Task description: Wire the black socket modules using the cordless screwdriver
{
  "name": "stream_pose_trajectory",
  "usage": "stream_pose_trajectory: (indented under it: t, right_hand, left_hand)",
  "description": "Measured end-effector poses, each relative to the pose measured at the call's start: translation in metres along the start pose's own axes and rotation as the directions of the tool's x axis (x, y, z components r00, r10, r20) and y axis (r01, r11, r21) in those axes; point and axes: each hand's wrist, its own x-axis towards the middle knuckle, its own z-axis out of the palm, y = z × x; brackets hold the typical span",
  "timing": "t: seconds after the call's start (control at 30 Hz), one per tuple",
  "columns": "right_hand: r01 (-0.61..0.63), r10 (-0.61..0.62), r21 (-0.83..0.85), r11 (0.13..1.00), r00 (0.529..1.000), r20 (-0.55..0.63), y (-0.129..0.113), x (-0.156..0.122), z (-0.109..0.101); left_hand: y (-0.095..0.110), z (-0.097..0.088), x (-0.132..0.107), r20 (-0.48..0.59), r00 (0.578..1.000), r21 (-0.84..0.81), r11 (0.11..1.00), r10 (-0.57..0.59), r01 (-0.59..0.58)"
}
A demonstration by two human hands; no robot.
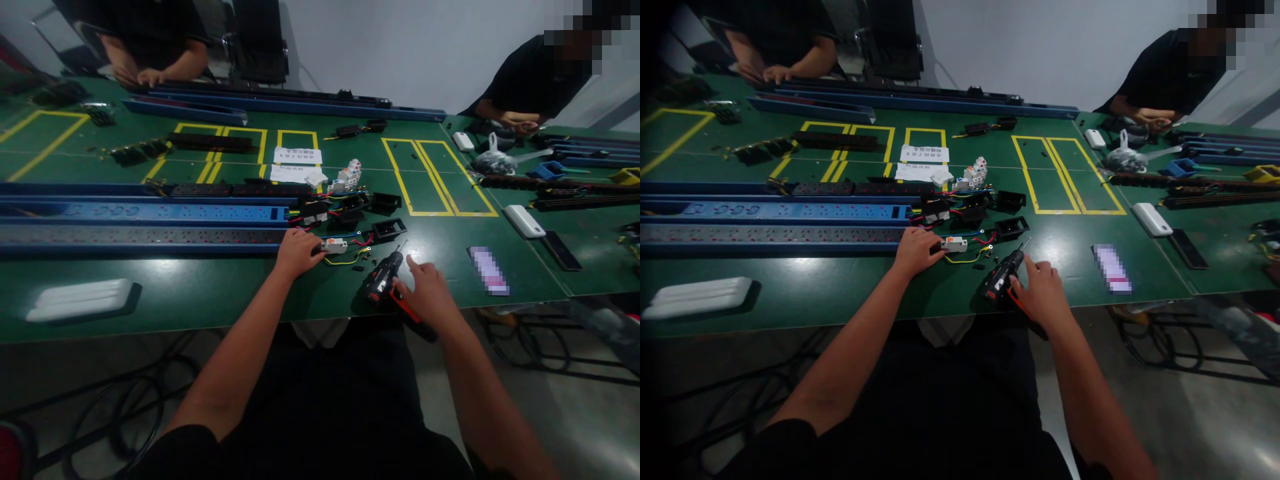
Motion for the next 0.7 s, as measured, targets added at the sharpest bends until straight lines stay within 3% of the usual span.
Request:
stream_pose_trajectory:
  t: [0.1,0.2,0.27,0.37,0.47,0.7]
  right_hand:
    - [0.16,-0.157,0.218,0.963,0.987,-0.03,-0.001,0.047,-0.001]
    - [0.326,-0.338,0.364,0.873,0.941,-0.031,-0.019,0.095,0.013]
    - [0.364,-0.38,0.327,0.872,0.925,-0.015,-0.032,0.123,0.024]
    - [0.406,-0.428,0.16,0.9,0.892,0.144,-0.047,0.153,0.034]
    - [0.45,-0.455,0.081,0.889,0.854,0.254,-0.052,0.165,0.038]
    - [0.536,-0.545,0.115,0.837,0.794,0.268,-0.049,0.158,0.048]
  left_hand:
    - [0.002,0.0,0.0,-0.005,1.0,0.006,1.0,0.001,-0.001]
    - [0.002,0.001,0.0,-0.009,1.0,0.016,1.0,0.002,-0.002]
    - [0.003,0.001,0.0,-0.016,1.0,0.025,1.0,0.005,-0.005]
    - [0.005,0.002,-0.001,-0.03,1.0,0.041,0.999,0.01,-0.008]
    - [0.006,0.002,-0.002,-0.041,0.999,0.048,0.999,0.012,-0.009]
    - [0.004,0.004,0.0,-0.04,0.999,0.024,1.0,0.003,-0.002]
